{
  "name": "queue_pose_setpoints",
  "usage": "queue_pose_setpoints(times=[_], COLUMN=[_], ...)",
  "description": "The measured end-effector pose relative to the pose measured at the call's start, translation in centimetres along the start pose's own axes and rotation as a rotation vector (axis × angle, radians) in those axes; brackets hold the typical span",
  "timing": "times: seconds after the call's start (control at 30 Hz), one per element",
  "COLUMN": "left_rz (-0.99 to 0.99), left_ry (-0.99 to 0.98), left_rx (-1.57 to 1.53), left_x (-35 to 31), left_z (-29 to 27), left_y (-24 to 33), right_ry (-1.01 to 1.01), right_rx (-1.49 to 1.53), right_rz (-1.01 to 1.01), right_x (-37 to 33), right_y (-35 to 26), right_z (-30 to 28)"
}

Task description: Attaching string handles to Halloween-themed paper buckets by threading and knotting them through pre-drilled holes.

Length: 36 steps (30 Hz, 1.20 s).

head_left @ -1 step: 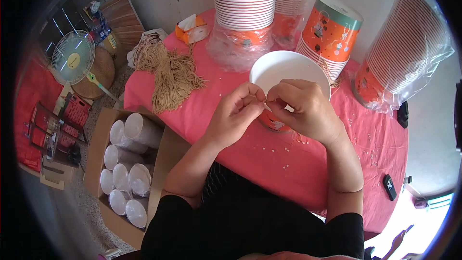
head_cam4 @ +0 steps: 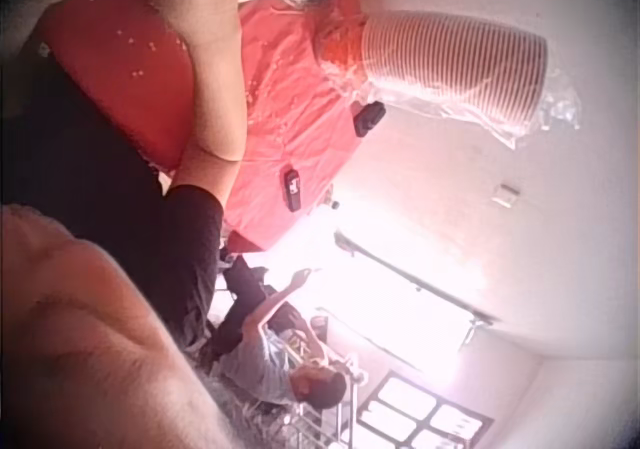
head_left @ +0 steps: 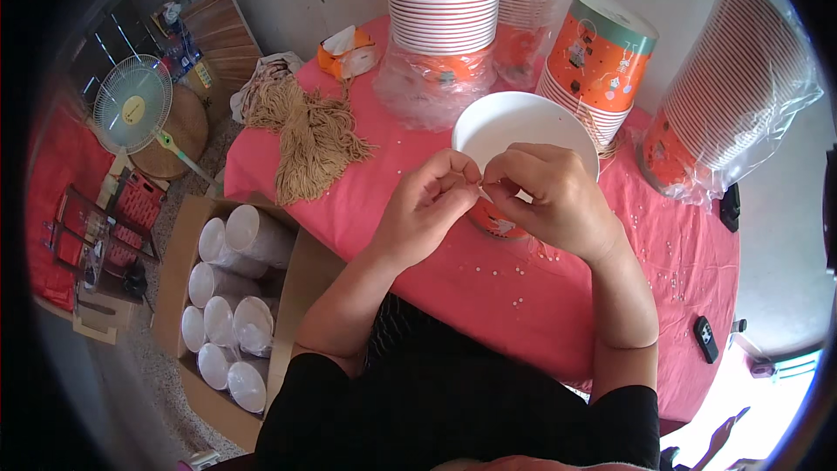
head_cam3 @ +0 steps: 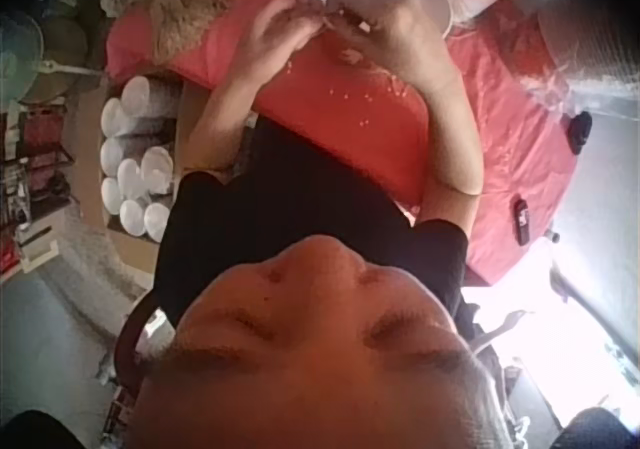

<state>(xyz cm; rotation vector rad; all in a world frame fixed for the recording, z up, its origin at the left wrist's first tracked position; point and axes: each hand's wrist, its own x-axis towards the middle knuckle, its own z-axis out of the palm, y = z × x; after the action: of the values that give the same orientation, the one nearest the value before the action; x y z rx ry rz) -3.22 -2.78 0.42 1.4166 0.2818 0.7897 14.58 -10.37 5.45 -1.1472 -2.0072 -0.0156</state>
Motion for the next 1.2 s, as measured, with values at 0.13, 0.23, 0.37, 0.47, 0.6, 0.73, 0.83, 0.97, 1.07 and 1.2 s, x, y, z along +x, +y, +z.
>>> queue_pose_setpoints(times=[0.13, 0.23, 0.37, 0.47, 0.6, 0.73, 0.83, 0.97, 1.07, 1.2], left_rz=[0.034, 0.095, 0.175, 0.187, 0.163, 0.214, 0.237, 0.238, 0.310, 0.312], left_ry=[0.038, 0.081, 0.115, 0.138, 0.137, 0.138, 0.142, 0.126, 0.117, 0.103], left_rx=[0.044, 0.153, 0.241, 0.247, 0.314, 0.334, 0.309, 0.358, 0.374, 0.348], left_x=[0.0, 0.1, 0.0, -0.1, -0.2, 0.1, 0.1, -0.2, -0.1, 0.0], left_z=[0.3, 0.1, 0.1, 0.5, 0.3, 0.1, 0.1, 0.3, 0.5, 0.7], left_y=[-0.1, -0.8, -1.0, -0.7, -0.2, -0.7, -1.1, -0.6, -0.7, -0.8], right_ry=[0.002, 0.004, 0.014, 0.016, 0.005, -0.015, 0.000, 0.007, 0.012, 0.026], right_rx=[0.004, 0.014, 0.029, 0.045, 0.035, 0.004, -0.062, -0.075, -0.088, -0.056], right_rz=[0.014, 0.010, 0.008, -0.015, 0.009, 0.047, 0.016, 0.089, 0.124, 0.145], right_x=[-0.1, -0.1, -0.1, 0.0, -0.1, -0.2, -0.3, -0.3, -0.3, -0.4], right_y=[0.2, 0.2, 0.3, 0.4, 0.3, 0.1, 0.0, -0.2, -0.1, 0.2], right_z=[0.1, 0.1, 0.1, 0.0, 0.0, -0.1, 0.0, 0.0, -0.1, -0.3])
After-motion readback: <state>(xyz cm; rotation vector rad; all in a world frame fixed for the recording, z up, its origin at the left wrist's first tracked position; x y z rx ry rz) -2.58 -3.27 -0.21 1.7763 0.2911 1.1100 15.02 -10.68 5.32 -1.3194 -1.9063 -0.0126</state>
